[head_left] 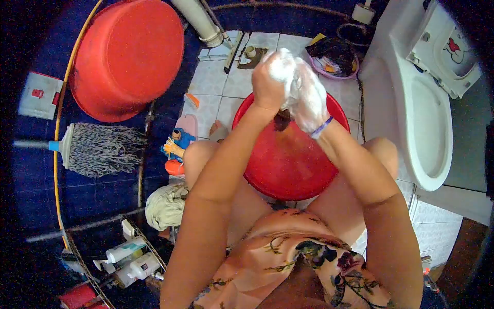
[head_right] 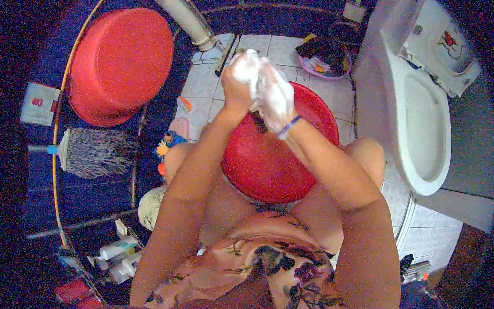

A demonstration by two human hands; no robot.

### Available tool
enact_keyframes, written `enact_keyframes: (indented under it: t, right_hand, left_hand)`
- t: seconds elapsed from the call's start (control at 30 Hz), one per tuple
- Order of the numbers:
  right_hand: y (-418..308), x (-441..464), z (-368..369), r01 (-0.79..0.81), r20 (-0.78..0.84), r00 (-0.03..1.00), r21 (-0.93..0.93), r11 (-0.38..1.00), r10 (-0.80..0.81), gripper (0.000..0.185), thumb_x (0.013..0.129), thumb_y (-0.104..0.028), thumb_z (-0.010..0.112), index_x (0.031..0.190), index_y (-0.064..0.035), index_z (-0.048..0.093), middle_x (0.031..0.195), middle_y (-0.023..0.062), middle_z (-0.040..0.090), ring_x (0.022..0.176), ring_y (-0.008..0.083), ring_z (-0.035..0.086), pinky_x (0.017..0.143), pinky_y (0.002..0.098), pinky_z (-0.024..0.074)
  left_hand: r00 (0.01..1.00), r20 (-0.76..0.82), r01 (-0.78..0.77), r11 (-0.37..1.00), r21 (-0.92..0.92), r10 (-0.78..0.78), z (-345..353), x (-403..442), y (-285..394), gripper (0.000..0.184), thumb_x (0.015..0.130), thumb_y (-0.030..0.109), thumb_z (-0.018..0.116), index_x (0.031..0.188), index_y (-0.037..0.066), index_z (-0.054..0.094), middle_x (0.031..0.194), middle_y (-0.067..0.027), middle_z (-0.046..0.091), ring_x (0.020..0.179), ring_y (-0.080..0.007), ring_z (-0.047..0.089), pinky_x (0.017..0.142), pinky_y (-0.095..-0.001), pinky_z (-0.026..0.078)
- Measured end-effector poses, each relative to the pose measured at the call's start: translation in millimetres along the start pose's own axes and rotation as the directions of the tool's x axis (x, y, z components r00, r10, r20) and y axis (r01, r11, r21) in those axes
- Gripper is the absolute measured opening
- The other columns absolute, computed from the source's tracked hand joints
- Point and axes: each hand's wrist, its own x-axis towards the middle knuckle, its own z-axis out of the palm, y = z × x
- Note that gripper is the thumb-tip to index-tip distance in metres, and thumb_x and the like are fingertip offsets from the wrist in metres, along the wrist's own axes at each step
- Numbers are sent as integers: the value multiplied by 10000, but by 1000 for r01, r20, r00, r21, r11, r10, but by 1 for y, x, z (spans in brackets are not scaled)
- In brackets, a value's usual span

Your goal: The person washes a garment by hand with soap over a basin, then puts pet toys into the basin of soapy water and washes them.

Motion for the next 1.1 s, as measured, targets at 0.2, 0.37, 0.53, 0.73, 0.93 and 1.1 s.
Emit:
enact_keyframes:
  t: [0.2, 0.37, 0.53, 0.73, 0.93, 1.1]
  right_hand:
    - [2, 40, -40, -260, 556, 830, 324, 910, 40, 244, 898, -292, 431, 960, -80, 534, 818, 15, 548, 740, 134, 545, 695, 270, 462]
    - [-1, 6, -2, 30, 0, 1000, 3, 1000, -30, 256, 908, -256, 410, 1012, -54, 526, 943, 36, 568, 853, 141, 548, 755, 269, 455]
    - [-10, 54, -60, -444, 819, 571, 250, 860, 57, 258, 900, -284, 396, 786, -89, 521, 760, 49, 548, 704, 150, 542, 676, 286, 466]
    - [1, 1, 7, 44, -119, 992, 58, 997, -37, 273, 904, -286, 396, 883, -59, 546, 815, 52, 574, 748, 183, 551, 706, 311, 469]
    - [22, 49, -60, -272, 629, 776, 394, 878, -42, 236, 889, -287, 430, 779, -104, 532, 742, 24, 540, 599, 147, 516, 511, 263, 445]
    - [11, 17, -17, -162, 219, 970, 258, 952, 106, 272, 898, -316, 400, 770, -112, 526, 685, 18, 547, 551, 155, 517, 493, 273, 439]
  left_hand:
    - [913, 180, -381, 922, 63, 365, 18, -31, 59, 116, 669, 143, 640, 734, 62, 590, 696, -121, 571, 613, -288, 573, 557, -373, 470]
    - [998, -59, 26, 996, -86, -31, 9, -5, -10, 152, 688, 145, 599, 819, 71, 623, 785, -144, 603, 680, -309, 590, 587, -357, 475]
    - [920, 227, -347, 933, 95, 319, 18, -31, 61, 128, 662, 124, 629, 769, 60, 603, 782, -133, 593, 723, -300, 585, 597, -368, 464]
    - [995, -98, -31, 989, -146, 16, 5, -9, 9, 210, 649, 144, 644, 822, 26, 625, 791, -139, 626, 737, -276, 612, 716, -348, 480]
    - [926, 24, -378, 922, 86, 378, 20, -26, 18, 195, 660, 137, 639, 820, 26, 630, 801, -159, 616, 748, -308, 607, 724, -368, 477]
    - [982, -120, -148, 988, -41, 143, 11, -10, -2, 105, 679, 109, 624, 751, 35, 604, 713, -104, 599, 651, -221, 592, 595, -327, 469]
